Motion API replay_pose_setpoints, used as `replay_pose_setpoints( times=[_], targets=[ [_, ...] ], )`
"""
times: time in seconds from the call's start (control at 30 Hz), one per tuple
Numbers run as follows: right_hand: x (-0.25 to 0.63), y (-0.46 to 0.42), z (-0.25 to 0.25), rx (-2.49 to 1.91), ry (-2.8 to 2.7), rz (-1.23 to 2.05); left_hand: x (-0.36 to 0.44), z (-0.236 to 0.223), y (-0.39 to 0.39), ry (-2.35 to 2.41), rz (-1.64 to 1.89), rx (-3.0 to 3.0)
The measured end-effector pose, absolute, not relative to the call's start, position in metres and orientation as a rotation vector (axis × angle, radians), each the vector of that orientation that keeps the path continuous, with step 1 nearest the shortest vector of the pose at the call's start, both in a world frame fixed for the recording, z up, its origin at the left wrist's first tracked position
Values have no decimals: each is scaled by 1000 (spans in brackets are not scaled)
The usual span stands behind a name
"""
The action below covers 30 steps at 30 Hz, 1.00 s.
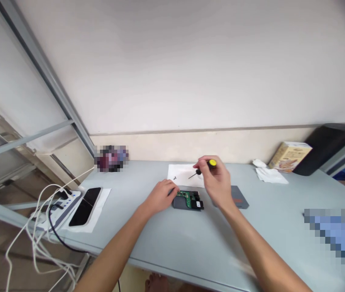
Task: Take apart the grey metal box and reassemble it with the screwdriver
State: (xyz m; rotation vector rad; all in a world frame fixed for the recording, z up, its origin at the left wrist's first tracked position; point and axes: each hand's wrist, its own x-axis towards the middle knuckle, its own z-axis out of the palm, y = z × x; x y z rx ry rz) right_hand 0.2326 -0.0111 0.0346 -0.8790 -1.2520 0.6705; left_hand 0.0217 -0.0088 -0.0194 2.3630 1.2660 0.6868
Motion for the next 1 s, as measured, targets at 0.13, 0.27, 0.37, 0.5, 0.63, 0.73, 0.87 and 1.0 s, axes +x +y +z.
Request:
replay_pose_setpoints(
  times=[0.13, 0.27, 0.37, 0.5, 0.63, 0.73, 0.87, 1.0],
  targets=[
    [265, -28, 44, -997, -1425, 430, 18, -15, -12, 1240, 639, 2349],
    [309, -37, 28, -1188, -1974, 438, 11, -5, -18, 1190, 564, 2308],
    [338, -40, 11, -1390, -2207, 485, 6, 1, -21, 1152, 459, 2289],
    [362, -42, -7, -1509, -2354, 496, 3, 3, -22, 1090, 371, 2305],
    [370, -42, -17, -1523, -2364, 438, 2, 1, -20, 1066, 391, 2301],
    [368, -38, -14, -1548, -2339, 449, 2, -1, -19, 1052, 418, 2282],
    [359, -33, 7, -1545, -2367, 549, 2, 1, -18, 1051, 407, 2240],
    [343, -34, 27, -1518, -2409, 630, 3, 3, -18, 1055, 381, 2193]
  ],
)
